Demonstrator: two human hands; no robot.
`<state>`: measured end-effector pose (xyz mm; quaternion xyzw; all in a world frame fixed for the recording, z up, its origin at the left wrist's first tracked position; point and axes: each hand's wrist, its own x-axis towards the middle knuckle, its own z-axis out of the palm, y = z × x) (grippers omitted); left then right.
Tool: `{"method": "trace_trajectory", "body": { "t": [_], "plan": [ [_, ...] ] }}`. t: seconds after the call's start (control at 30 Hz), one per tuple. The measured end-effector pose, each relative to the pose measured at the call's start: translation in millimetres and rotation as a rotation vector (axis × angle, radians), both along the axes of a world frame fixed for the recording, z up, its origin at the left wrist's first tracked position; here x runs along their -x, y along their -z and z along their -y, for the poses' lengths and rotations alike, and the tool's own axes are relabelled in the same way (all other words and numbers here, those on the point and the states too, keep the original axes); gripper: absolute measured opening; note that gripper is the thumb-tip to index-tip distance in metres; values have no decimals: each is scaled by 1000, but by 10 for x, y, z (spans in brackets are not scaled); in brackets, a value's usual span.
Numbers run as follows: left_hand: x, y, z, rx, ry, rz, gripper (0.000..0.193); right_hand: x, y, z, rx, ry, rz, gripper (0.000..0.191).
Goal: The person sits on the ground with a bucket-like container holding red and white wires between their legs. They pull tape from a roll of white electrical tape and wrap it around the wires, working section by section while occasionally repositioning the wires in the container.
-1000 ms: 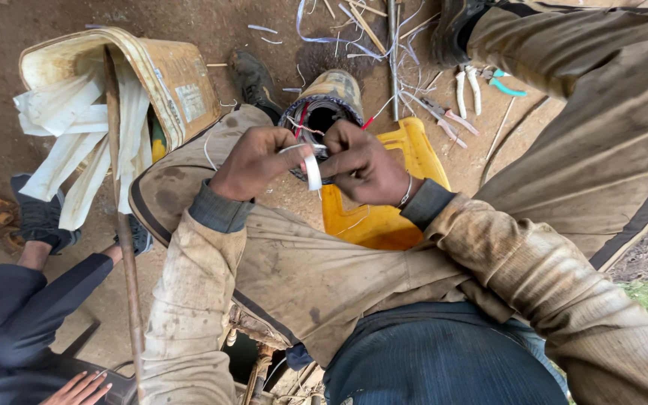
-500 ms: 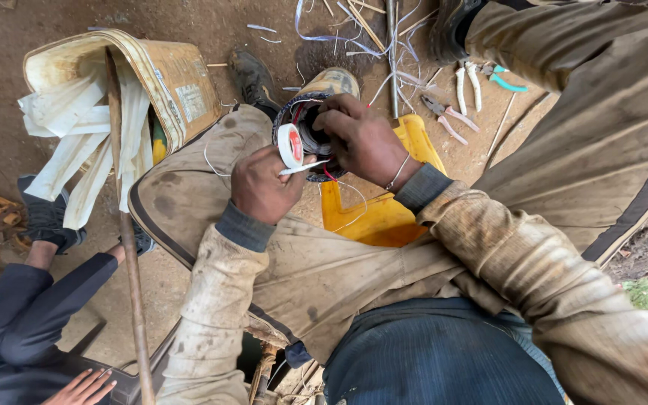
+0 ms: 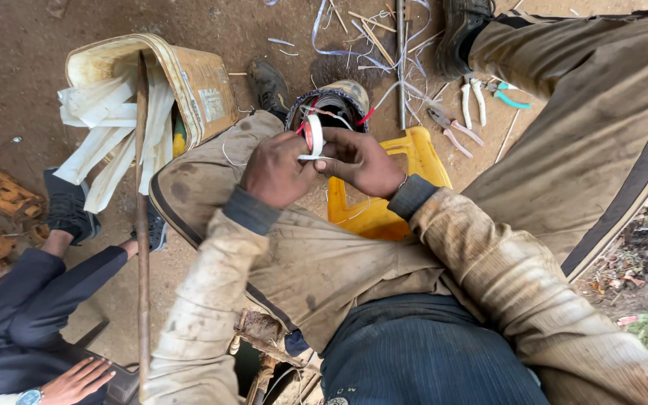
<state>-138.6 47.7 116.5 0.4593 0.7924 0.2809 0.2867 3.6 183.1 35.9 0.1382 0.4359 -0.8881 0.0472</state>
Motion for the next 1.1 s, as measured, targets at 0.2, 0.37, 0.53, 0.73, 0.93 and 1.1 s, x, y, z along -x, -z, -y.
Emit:
{"method": "trace_trajectory", "body": {
  "t": [0.2, 0.37, 0.53, 0.73, 0.93, 1.1],
  "plan": [
    [238, 112, 85, 149, 39, 290, 22, -5, 212, -132, 156, -46, -119, 50],
    [429, 290, 44, 339, -160, 856, 55, 0, 317, -241, 1, -156, -143, 45],
    [478, 293, -95, 421, 14, 806, 29, 7, 426, -215, -113, -25, -202, 29],
    [235, 159, -173, 400, 10, 234, 21, -20, 351, -289, 129, -7, -72, 12],
    [-44, 224, -208, 129, -75, -141, 24, 38, 67, -324, -120, 7, -45, 41],
    [19, 105, -197, 127, 45, -47, 22, -4, -10, -339, -600, 68, -57, 33]
  ]
}}
